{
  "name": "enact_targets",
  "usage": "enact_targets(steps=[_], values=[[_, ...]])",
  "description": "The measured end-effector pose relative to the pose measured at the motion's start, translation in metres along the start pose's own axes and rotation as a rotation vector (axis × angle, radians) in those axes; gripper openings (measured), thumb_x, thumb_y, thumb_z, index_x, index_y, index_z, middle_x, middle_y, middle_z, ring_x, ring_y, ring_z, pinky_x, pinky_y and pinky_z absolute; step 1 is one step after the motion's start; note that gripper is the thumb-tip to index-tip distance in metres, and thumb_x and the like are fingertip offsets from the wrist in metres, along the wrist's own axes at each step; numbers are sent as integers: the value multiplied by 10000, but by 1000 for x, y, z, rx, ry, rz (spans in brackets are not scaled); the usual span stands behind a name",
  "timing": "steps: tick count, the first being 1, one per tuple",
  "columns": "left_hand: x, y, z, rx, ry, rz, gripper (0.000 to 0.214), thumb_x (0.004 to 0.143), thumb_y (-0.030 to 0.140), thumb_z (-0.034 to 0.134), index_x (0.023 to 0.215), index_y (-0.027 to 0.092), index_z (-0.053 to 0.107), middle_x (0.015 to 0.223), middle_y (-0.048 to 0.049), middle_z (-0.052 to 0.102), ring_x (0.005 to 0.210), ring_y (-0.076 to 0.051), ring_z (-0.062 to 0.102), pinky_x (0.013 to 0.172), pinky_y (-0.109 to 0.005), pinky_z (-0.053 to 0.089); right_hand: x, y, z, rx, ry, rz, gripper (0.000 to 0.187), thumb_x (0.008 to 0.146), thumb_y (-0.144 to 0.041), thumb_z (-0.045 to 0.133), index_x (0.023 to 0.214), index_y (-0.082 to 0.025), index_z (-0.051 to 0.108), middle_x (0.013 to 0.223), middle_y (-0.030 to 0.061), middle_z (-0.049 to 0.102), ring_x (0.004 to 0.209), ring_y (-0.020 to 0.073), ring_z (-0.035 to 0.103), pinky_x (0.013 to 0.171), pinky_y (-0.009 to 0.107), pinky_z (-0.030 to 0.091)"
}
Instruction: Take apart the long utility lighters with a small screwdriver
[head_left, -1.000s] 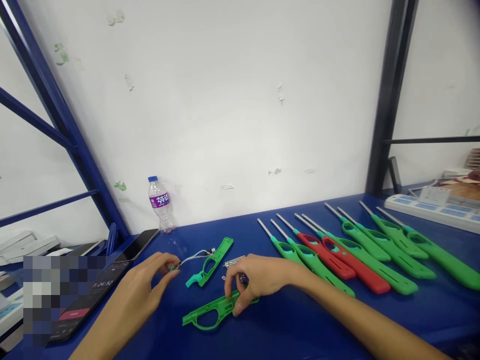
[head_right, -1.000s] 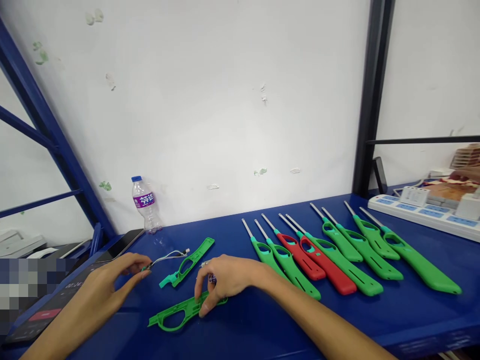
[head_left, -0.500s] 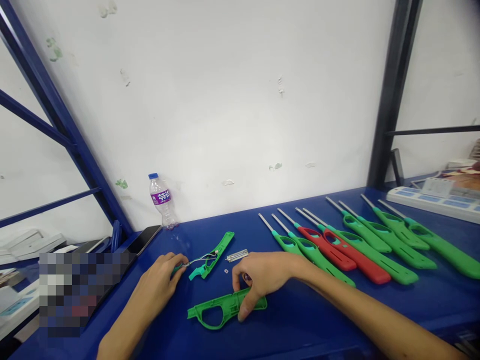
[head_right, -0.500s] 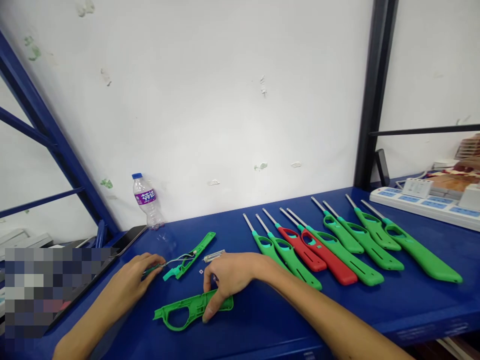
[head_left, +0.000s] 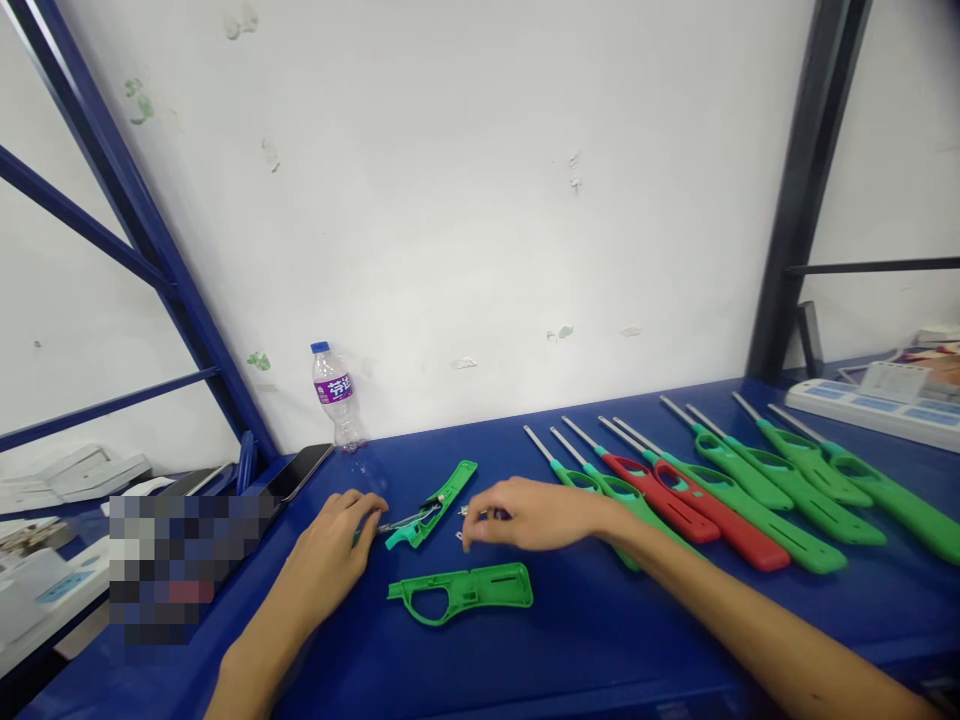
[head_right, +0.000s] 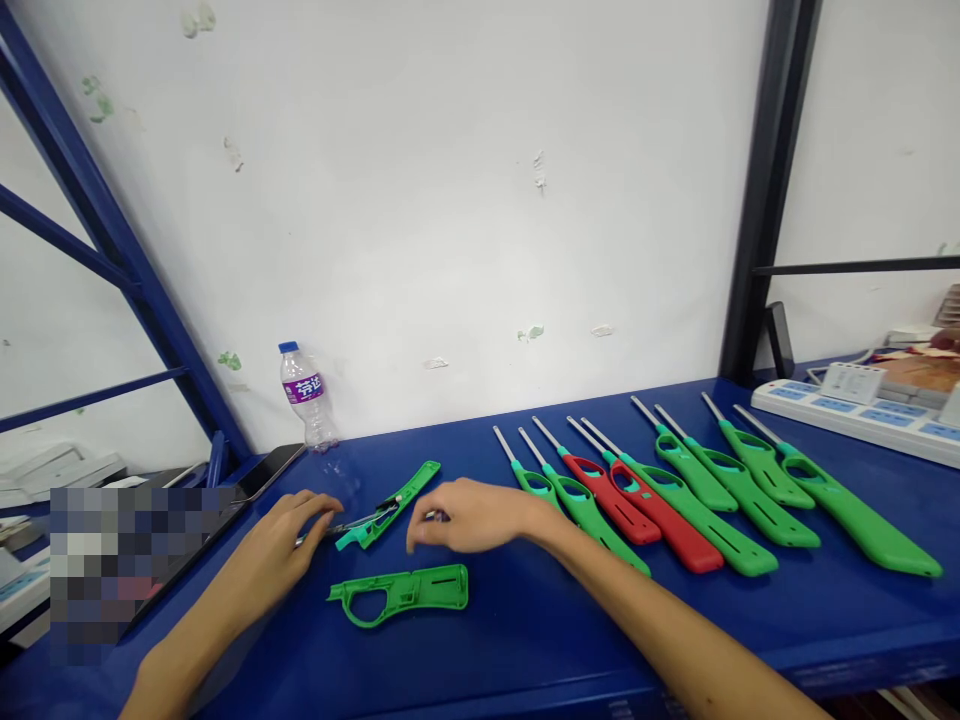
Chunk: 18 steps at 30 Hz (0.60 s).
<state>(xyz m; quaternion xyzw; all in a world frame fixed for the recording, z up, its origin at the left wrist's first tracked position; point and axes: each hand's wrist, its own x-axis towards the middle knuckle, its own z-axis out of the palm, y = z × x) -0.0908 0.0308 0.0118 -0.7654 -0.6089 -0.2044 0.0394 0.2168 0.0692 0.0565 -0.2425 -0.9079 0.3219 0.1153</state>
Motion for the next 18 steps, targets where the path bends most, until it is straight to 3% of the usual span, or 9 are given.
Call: enact_targets(steps=[3, 6, 10, 14, 18], values=[[1, 1, 0, -27, -7, 29, 369, 1034, 400, 346, 1072, 252, 682, 1079, -61, 681, 1063, -273, 596, 973, -435, 455, -3, 0, -9, 5, 237, 73, 276, 991, -227, 498, 1024, -199, 770, 982, 42, 768, 815, 166, 654, 705, 260, 421], [1, 3, -1, -37, -17, 40, 364, 1034, 401, 355, 1062, 253, 685, 1068, -55, 684, 1054, -268, 599, 962, -429, 462, -2, 6, -10, -85, 410, 229, 198, 948, -255, 576, 980, -212, 766, 857, 26, 757, 741, 165, 649, 677, 266, 408], [0, 5, -1, -30, -10, 43, 348, 1025, 409, 375, 1043, 267, 692, 1050, -41, 693, 1043, -266, 610, 939, -415, 477, 2, 17, 1, -249, 406, 329, 129, 874, -233, 667, 965, -246, 757, 839, 2, 760, 748, 173, 664, 650, 266, 378], [0, 7, -3, -41, -21, 38, 365, 1024, 420, 366, 1039, 260, 694, 1049, -49, 690, 1040, -270, 608, 932, -417, 482, 4, 21, 7, -332, 441, 370, 117, 888, -230, 635, 925, -240, 745, 880, 31, 762, 820, 211, 675, 640, 286, 338], [0, 10, -6, -54, -58, 28, 400, 1027, 422, 334, 1049, 246, 693, 1073, -66, 686, 1056, -277, 599, 944, -434, 478, 3, 21, 5, -356, 489, 380, 240, 965, -229, 515, 1129, -222, 690, 882, 55, 754, 836, 226, 675, 685, 305, 350]])
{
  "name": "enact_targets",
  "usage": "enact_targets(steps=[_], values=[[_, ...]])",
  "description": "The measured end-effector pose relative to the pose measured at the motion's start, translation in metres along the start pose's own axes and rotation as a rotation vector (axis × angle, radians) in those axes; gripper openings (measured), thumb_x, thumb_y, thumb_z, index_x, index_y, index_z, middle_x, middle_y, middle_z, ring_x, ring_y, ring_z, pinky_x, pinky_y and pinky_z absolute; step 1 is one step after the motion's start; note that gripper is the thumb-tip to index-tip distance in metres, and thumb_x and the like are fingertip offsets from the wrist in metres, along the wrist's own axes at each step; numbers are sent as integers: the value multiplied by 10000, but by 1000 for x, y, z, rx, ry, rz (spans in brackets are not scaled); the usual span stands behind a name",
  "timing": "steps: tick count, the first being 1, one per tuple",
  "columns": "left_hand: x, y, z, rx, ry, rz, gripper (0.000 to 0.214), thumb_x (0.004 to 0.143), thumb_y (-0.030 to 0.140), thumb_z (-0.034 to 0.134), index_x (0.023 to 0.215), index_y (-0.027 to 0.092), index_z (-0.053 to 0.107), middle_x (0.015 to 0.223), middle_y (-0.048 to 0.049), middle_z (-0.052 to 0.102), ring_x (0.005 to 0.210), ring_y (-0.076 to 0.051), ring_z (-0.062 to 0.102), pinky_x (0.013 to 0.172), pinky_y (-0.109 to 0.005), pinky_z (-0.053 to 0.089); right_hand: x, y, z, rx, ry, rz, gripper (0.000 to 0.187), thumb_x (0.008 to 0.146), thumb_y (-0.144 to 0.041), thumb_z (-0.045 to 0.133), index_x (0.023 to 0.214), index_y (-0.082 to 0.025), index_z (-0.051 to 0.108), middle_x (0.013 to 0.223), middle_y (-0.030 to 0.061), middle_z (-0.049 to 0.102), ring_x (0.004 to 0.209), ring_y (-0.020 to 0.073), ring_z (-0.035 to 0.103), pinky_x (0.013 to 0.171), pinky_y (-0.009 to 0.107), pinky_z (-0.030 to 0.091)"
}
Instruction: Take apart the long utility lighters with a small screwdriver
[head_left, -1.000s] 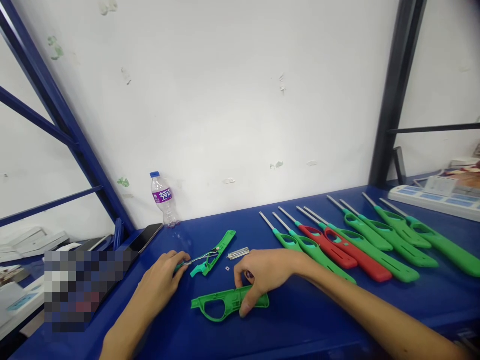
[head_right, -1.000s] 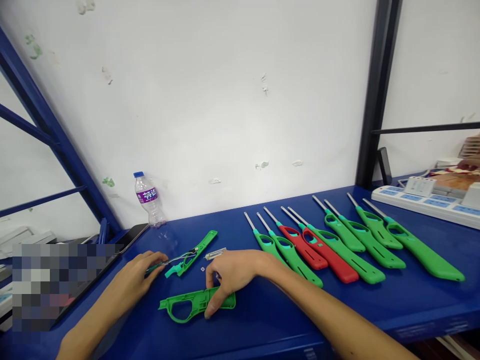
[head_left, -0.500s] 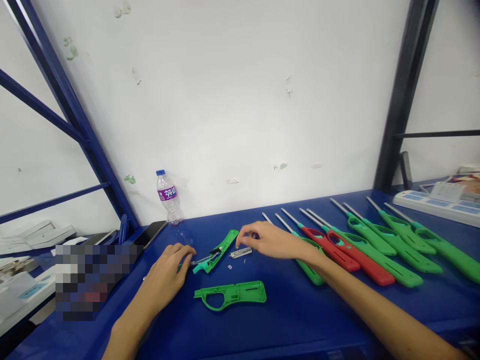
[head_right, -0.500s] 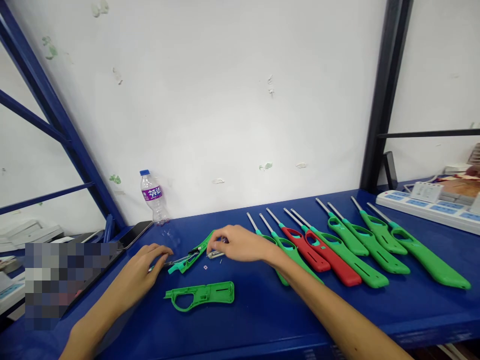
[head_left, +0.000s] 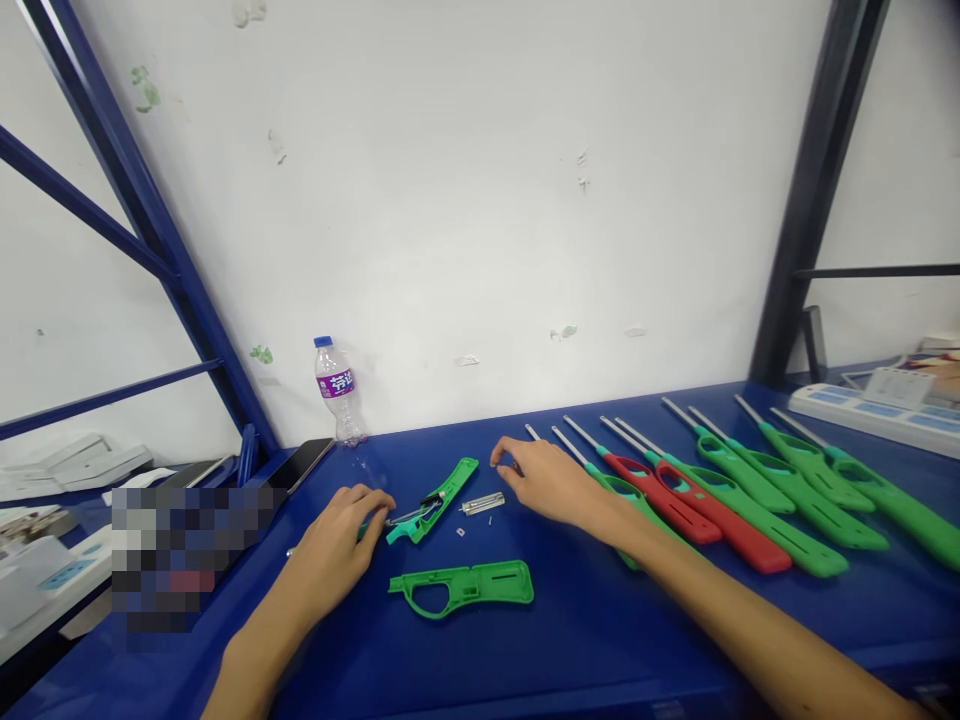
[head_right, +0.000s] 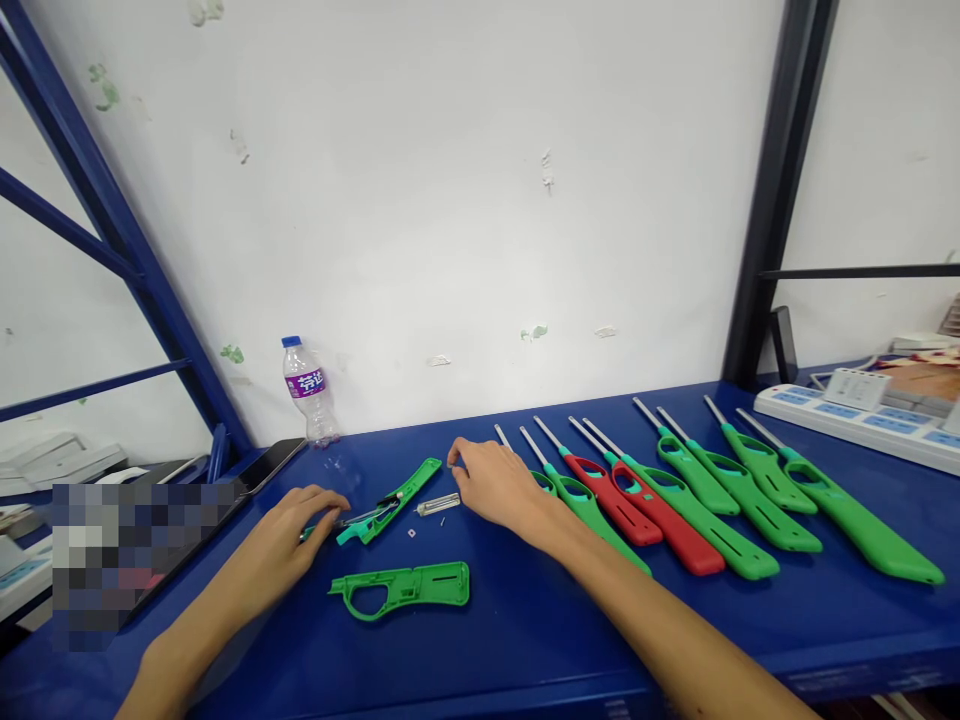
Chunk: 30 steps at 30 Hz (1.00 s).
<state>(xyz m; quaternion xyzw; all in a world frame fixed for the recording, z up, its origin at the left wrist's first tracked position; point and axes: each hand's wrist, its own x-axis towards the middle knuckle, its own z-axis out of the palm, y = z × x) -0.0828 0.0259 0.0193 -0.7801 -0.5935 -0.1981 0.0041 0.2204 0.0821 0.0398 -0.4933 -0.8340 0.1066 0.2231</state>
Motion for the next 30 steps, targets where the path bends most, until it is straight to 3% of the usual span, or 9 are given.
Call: enact_targets(steps=[4, 14, 20, 24, 27, 30], values=[[0, 3, -2, 8, -1, -8, 385, 1022, 410, 349, 1036, 247, 698, 1058, -64, 693, 1040, -279, 608, 944, -442, 477, 1, 2, 0, -10, 8, 12, 256, 980, -240, 480, 1127, -210, 686, 920, 76, 755, 867, 243, 676, 705, 322, 363], [0, -4, 4, 13, -2, -1, 382, 1022, 381, 358, 1093, 239, 706, 1105, -74, 702, 1086, -282, 606, 968, -441, 475, 0, 0, 7, 9, -54, -28, 177, 895, -209, 603, 993, -213, 751, 922, 70, 761, 861, 238, 677, 664, 304, 364], [1, -12, 8, 12, -82, -7, 430, 1001, 287, 349, 1239, 233, 704, 1172, -96, 709, 1089, -274, 645, 986, -435, 469, -6, -11, -1, 215, -259, -199, 174, 892, -356, 669, 942, -233, 781, 769, 7, 723, 658, 156, 629, 606, 258, 378], [1, -10, 6, 39, -100, -8, 378, 999, 286, 368, 1110, 233, 726, 1076, -92, 701, 1008, -265, 665, 894, -390, 487, -10, -17, -3, 275, -442, -265, 419, 783, -604, 766, 997, -246, 784, 759, -15, 656, 628, 138, 573, 576, 250, 362], [0, -8, 4, 86, -71, -29, 367, 1006, 268, 352, 1084, 225, 708, 1034, -92, 684, 958, -264, 665, 855, -380, 480, -10, -18, 2, 245, -493, -312, 512, 665, -647, 838, 989, -256, 770, 815, -22, 622, 670, 138, 550, 570, 246, 346], [0, -6, 2, 144, -18, -47, 365, 1010, 246, 341, 1120, 218, 688, 1068, -99, 680, 968, -266, 671, 863, -378, 471, -9, -17, 7, 231, -505, -341, 492, 651, -640, 850, 921, -244, 744, 848, -19, 617, 719, 148, 547, 576, 245, 343]])
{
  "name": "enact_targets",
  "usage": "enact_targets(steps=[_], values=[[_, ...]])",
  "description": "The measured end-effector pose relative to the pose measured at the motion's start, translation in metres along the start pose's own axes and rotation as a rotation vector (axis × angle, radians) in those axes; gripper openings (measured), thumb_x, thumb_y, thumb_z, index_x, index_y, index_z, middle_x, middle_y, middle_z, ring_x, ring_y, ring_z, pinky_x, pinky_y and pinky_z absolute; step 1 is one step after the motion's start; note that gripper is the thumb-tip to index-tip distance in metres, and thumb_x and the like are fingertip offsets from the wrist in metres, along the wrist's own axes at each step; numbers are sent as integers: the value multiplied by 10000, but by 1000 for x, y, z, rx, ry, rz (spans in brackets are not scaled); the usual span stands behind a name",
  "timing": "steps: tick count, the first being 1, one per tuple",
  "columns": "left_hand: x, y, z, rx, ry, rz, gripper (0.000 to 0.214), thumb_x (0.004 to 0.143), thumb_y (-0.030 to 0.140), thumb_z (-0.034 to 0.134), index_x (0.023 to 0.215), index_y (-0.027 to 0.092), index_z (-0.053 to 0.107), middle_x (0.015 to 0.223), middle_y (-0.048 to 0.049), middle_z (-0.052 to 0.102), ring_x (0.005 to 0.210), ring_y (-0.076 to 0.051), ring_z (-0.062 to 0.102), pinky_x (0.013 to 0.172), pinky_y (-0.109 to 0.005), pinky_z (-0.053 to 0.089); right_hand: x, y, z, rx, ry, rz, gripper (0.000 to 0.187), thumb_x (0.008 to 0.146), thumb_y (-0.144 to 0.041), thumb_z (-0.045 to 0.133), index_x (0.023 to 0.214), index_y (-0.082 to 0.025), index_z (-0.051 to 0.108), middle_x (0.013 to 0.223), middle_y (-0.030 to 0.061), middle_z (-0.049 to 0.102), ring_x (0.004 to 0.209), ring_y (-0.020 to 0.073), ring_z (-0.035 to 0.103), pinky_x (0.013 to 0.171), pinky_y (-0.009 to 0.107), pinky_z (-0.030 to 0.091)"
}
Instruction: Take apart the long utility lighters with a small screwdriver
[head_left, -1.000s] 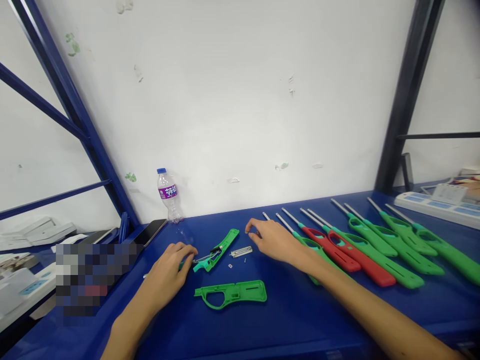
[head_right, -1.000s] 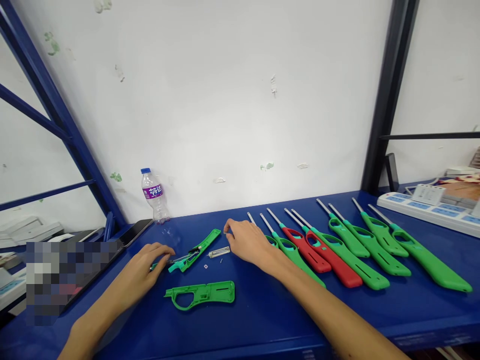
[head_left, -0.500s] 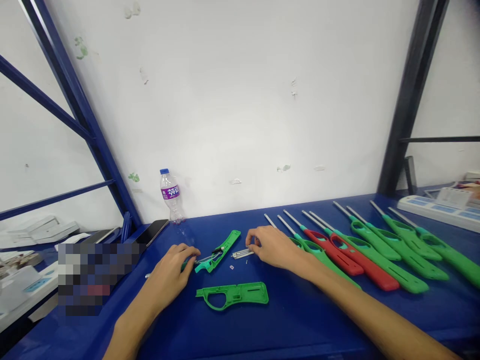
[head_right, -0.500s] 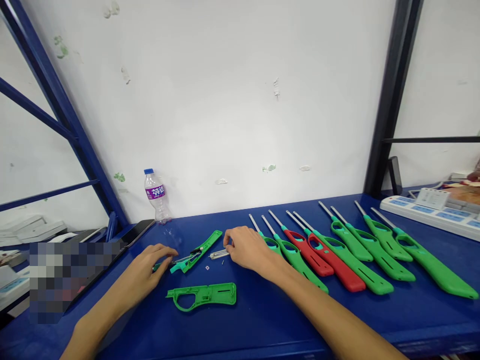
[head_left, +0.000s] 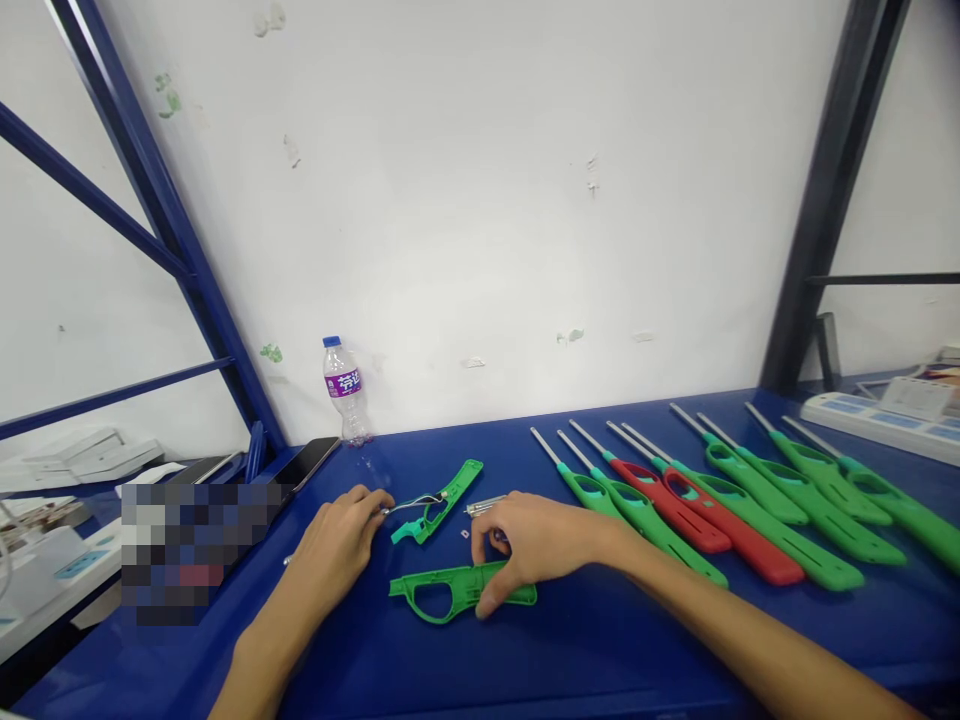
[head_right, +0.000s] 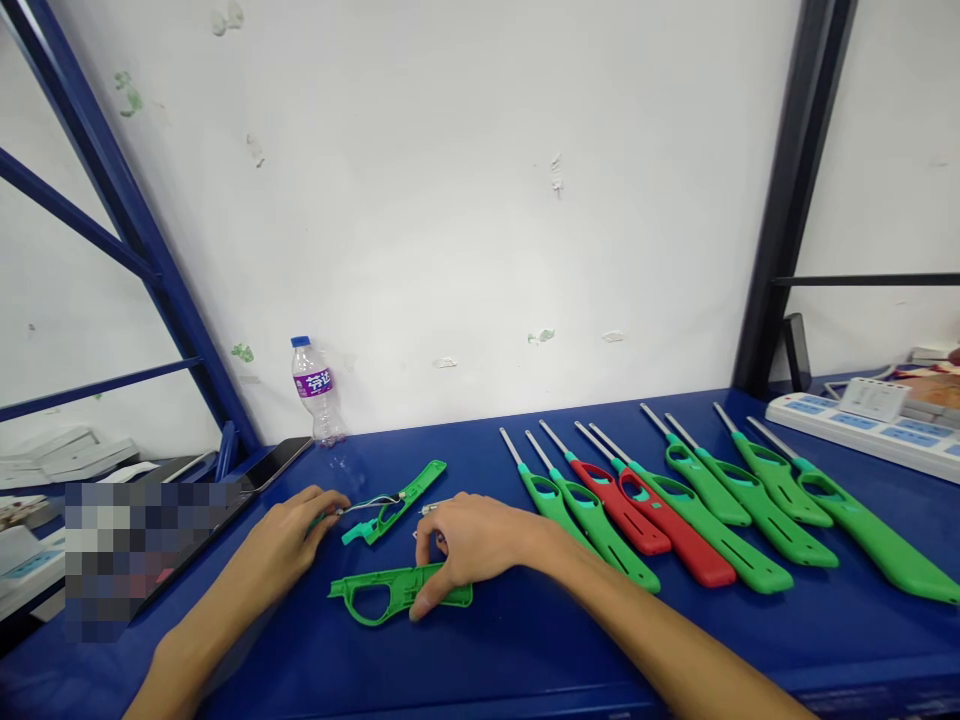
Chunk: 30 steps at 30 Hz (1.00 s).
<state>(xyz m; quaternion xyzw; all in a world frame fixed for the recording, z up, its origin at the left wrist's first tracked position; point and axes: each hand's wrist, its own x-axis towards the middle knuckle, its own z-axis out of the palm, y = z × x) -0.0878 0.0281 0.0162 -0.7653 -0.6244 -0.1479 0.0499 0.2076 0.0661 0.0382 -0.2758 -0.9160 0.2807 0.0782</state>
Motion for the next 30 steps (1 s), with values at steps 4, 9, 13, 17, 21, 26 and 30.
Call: enact_targets(steps=[4, 9, 13, 17, 21, 26, 30], values=[[0, 0, -3, 95, 27, -76, 364, 1018, 234, 329, 1169, 201, 658, 1103, -112, 678, 963, -274, 683, 853, -385, 468, 0, -1, 0, -20, -6, -18, 413, 723, -604, 817, 812, -222, 690, 803, -24, 603, 685, 138, 520, 564, 254, 317], [-1, -7, 1, 135, -22, -106, 342, 1014, 219, 351, 1148, 218, 666, 1051, -100, 683, 942, -264, 691, 819, -360, 471, 0, -3, -2, -48, 24, -40, 479, 830, -590, 728, 643, -208, 510, 612, -61, 465, 564, 111, 412, 546, 275, 253], [-2, -11, 7, 119, -27, -102, 360, 996, 199, 370, 1187, 218, 675, 1079, -112, 686, 981, -279, 674, 839, -381, 484, -1, -4, -6, 78, 190, -40, 355, 874, -507, 715, 736, -210, 579, 656, -52, 598, 581, 115, 479, 573, 264, 289], [-1, -2, 6, 39, 61, -28, 330, 1004, 280, 409, 1142, 245, 706, 1139, -100, 679, 1071, -295, 626, 944, -439, 475, -2, -5, -9, 217, 330, 9, 220, 928, -431, 658, 904, -213, 680, 752, -14, 757, 630, 146, 601, 617, 258, 365], [-3, 20, 4, -92, 105, 85, 280, 1003, 408, 477, 984, 252, 709, 1135, -83, 645, 1087, -290, 577, 979, -469, 462, 0, -4, -11, 223, 462, 68, 224, 919, -421, 661, 965, -210, 719, 755, 9, 779, 734, 190, 664, 692, 278, 410], [-8, 38, 8, -108, 76, 97, 203, 925, 445, 653, 1021, 272, 699, 1196, -80, 601, 1140, -321, 545, 993, -522, 440, 1, -1, -11, 215, 538, 138, 316, 887, -436, 698, 1096, -202, 729, 781, 44, 776, 840, 240, 703, 736, 304, 438], [-7, 37, 11, -116, 26, 110, 129, 961, 337, 599, 1012, 275, 699, 1149, -63, 615, 1103, -293, 566, 956, -478, 463, 1, 0, -11, 263, 534, 157, 274, 905, -426, 672, 1042, -193, 713, 759, 42, 775, 727, 212, 705, 670, 289, 430]])
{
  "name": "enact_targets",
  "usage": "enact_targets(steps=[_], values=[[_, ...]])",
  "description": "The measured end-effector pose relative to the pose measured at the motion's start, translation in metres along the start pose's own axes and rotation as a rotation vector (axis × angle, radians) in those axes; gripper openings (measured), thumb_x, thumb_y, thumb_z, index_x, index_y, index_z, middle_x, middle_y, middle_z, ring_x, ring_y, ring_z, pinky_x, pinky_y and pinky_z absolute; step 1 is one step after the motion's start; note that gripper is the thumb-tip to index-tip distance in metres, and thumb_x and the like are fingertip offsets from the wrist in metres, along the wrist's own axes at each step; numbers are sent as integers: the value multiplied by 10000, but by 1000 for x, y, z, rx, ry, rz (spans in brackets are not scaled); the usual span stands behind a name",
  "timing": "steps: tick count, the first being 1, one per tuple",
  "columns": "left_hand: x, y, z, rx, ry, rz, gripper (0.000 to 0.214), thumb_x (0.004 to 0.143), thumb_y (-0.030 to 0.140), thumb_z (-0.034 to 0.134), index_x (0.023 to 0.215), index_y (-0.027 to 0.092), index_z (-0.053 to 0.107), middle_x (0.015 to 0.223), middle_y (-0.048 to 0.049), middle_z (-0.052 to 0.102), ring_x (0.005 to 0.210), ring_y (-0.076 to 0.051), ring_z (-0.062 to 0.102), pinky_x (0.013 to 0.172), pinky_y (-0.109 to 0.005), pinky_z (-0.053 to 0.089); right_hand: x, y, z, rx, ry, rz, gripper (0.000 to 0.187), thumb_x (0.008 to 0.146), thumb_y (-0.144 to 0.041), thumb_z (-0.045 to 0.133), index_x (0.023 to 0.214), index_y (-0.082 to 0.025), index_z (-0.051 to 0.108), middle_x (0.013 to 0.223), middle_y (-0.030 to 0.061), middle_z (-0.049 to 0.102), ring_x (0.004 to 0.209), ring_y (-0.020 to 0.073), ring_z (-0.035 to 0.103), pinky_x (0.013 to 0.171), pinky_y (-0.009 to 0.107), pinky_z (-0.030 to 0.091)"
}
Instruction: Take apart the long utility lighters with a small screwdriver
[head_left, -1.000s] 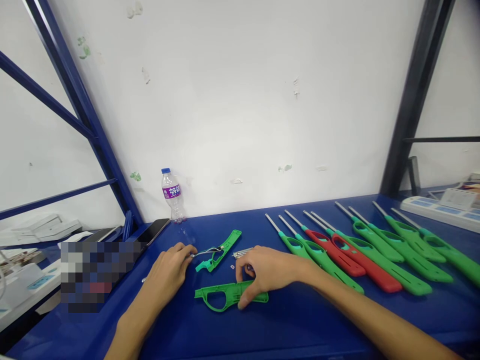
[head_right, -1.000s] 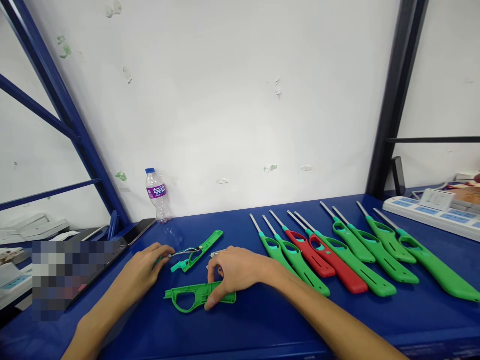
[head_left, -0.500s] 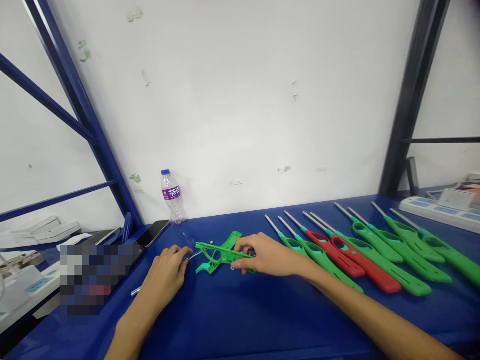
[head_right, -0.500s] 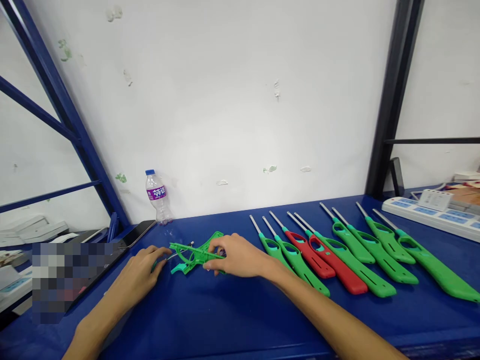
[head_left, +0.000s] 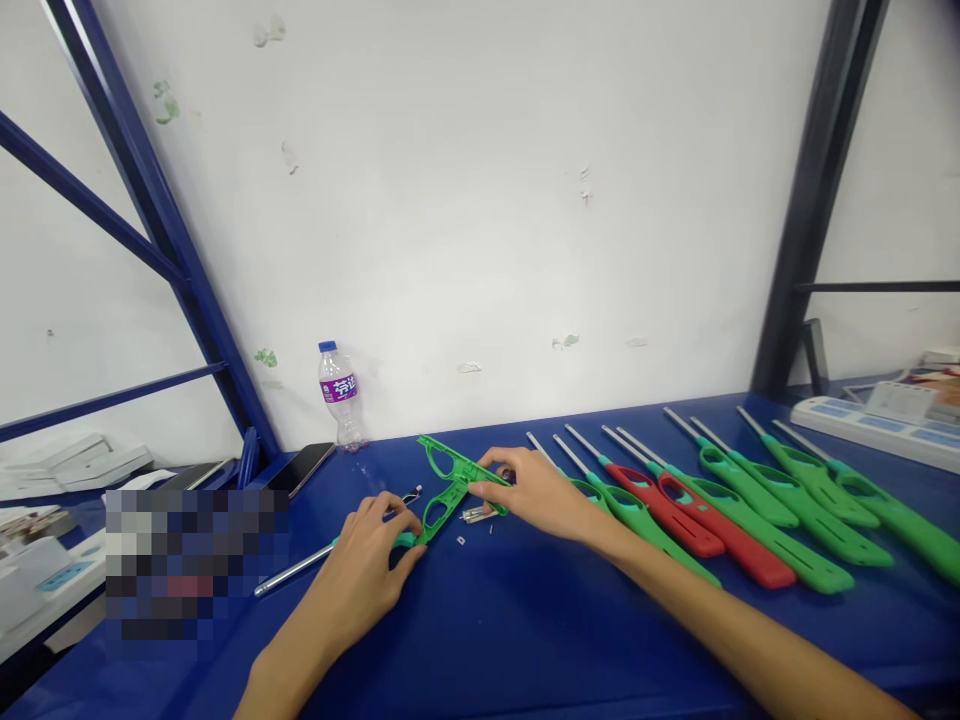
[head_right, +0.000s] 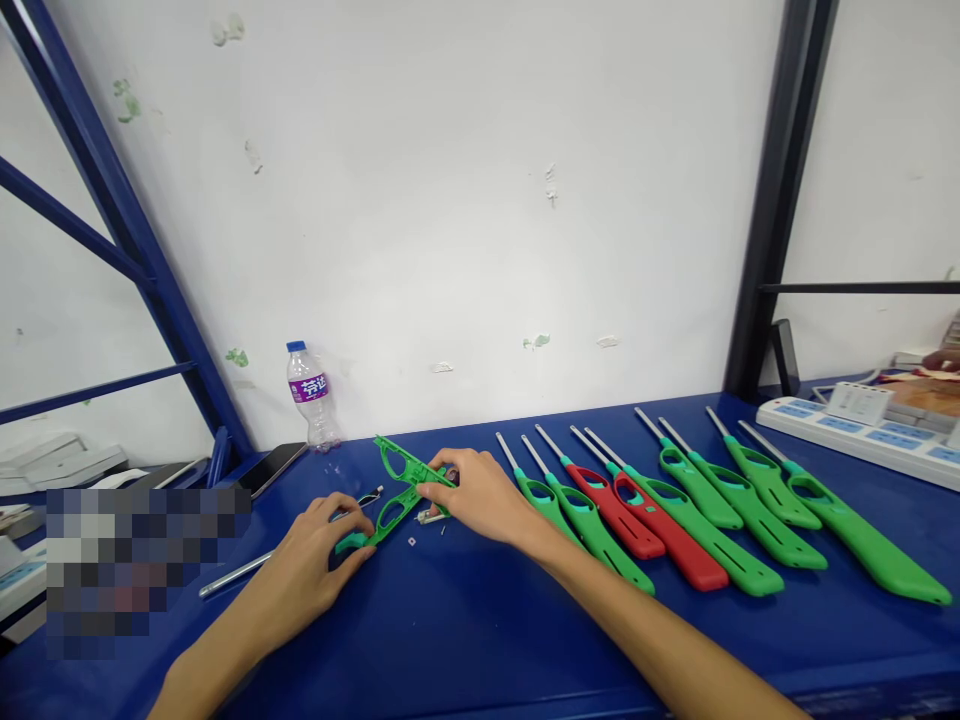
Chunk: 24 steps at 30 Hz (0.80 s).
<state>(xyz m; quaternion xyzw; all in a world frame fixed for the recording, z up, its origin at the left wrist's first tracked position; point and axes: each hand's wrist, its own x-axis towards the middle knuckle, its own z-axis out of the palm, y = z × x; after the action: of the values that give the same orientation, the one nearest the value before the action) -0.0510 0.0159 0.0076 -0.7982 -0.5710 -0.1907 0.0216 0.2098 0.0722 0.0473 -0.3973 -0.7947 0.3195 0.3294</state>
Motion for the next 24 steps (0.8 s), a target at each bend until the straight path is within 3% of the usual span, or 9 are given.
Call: enact_targets(steps=[4, 10, 16, 21, 24], values=[[2, -2, -2, 33, 10, 14, 195, 989, 335, 538, 1019, 264, 718, 1125, -71, 638, 1073, -285, 586, 944, -469, 471, 2, 3, 0, -2, 39, -16, 217, 919, -412, 642, 960, -209, 705, 764, 28, 786, 742, 203, 691, 694, 299, 424], [7, -4, -4, 79, 143, -20, 348, 1018, 362, 421, 974, 221, 736, 1076, -88, 692, 1001, -284, 628, 902, -456, 490, 3, 6, 0, 21, 71, -11, 186, 917, -396, 633, 950, -220, 681, 764, 10, 791, 747, 195, 675, 735, 309, 431], [6, 1, -12, -129, 266, -172, 329, 1011, 451, 429, 1003, 238, 680, 919, -36, 757, 833, -240, 705, 759, -350, 511, 4, 5, 0, 18, 87, 9, 218, 932, -383, 612, 1036, -204, 681, 765, 20, 784, 763, 207, 702, 740, 315, 447], [2, 8, -22, -291, 515, -261, 259, 983, 486, 520, 1010, 261, 646, 894, -7, 764, 829, -207, 722, 633, -271, 485, 2, 2, -1, 10, 111, 40, 249, 962, -360, 572, 1131, -193, 650, 772, 25, 779, 772, 214, 703, 734, 322, 446], [2, 12, -31, -409, 668, -312, 223, 974, 464, 554, 1010, 258, 633, 888, -7, 758, 843, -192, 721, 718, -260, 514, 1, 0, -1, -3, 135, 44, 222, 971, -336, 554, 1116, -199, 652, 772, 20, 773, 772, 211, 690, 732, 319, 436]])
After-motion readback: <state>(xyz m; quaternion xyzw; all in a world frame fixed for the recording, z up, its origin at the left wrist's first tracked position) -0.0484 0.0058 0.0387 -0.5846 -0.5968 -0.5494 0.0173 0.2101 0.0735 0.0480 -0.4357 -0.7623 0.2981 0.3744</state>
